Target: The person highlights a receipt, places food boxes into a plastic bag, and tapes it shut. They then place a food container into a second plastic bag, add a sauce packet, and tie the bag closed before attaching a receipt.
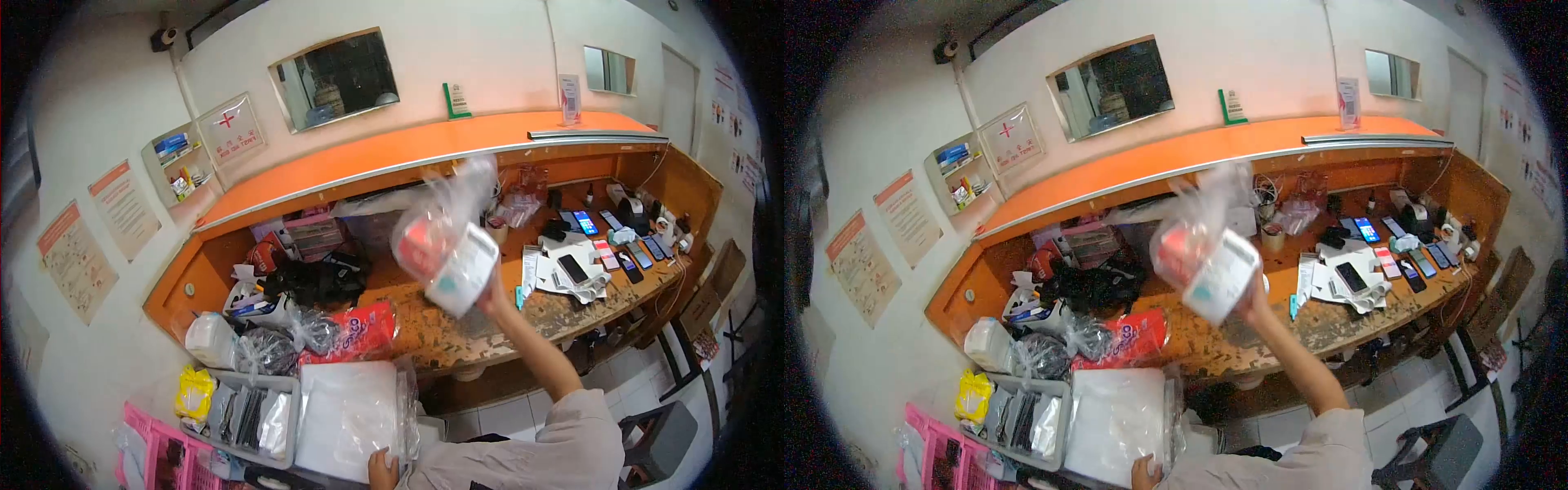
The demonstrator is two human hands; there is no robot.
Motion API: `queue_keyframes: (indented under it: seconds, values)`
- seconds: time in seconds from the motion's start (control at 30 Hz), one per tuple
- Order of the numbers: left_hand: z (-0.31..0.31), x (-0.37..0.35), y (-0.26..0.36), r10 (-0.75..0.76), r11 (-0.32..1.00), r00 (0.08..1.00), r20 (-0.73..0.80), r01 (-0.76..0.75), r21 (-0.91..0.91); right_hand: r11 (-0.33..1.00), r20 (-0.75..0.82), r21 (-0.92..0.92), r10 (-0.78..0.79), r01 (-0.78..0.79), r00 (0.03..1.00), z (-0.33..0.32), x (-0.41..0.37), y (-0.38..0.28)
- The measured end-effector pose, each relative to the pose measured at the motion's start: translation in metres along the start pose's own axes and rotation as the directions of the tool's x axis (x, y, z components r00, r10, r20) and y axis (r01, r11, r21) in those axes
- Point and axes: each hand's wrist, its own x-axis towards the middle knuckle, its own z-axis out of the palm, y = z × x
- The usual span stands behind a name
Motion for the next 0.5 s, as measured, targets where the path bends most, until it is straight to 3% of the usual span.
queue_keyframes:
  seconds: [0.07,0.1,0.13,0.17,0.2,0.23,0.33,0.43,0.47,0.5]
  values:
    - [0.047,0.002,-0.063,0.018,0.989,0.989,-0.148,0.004,0.148,0.990,0.067,-0.101,-0.095,0.102,0.993,-0.004,0.063,-0.032]
    - [0.067,0.003,-0.099,-0.071,0.986,0.974,-0.215,0.101,0.131,0.963,-0.039,-0.181,-0.211,0.201,0.977,0.005,0.094,-0.044]
    - [0.066,0.007,-0.098,-0.088,0.981,0.975,-0.203,0.120,0.152,0.969,-0.017,-0.105,-0.225,0.222,0.974,-0.005,0.134,-0.053]
    - [0.063,0.005,-0.100,-0.110,0.974,0.975,-0.194,0.144,0.174,0.910,-0.092,-0.157,-0.399,0.383,0.912,0.012,0.150,-0.065]
    - [0.058,0.005,-0.103,-0.126,0.967,0.975,-0.185,0.162,0.195,0.886,-0.035,-0.199,-0.435,0.420,0.900,0.025,0.165,-0.078]
    - [0.052,0.006,-0.103,-0.139,0.961,0.975,-0.176,0.175,0.215,0.865,-0.141,-0.175,-0.494,0.470,0.858,0.026,0.191,-0.082]
    - [0.034,0.008,-0.078,-0.183,0.938,0.969,-0.168,0.223,0.266,0.751,-0.235,-0.285,-0.658,0.596,0.716,0.016,0.265,-0.097]
    - [0.014,0.025,-0.009,-0.265,0.887,0.941,-0.210,0.323,0.330,0.698,-0.294,-0.469,-0.701,0.541,0.650,-0.014,0.343,-0.104]
    - [0.010,0.032,0.018,-0.310,0.849,0.923,-0.229,0.377,0.370,0.756,-0.425,-0.466,-0.646,0.459,0.634,0.010,0.328,-0.108]
    - [0.010,0.036,0.032,-0.351,0.808,0.903,-0.247,0.425,0.407,0.684,-0.409,-0.606,-0.706,0.406,0.578,-0.011,0.358,-0.106]
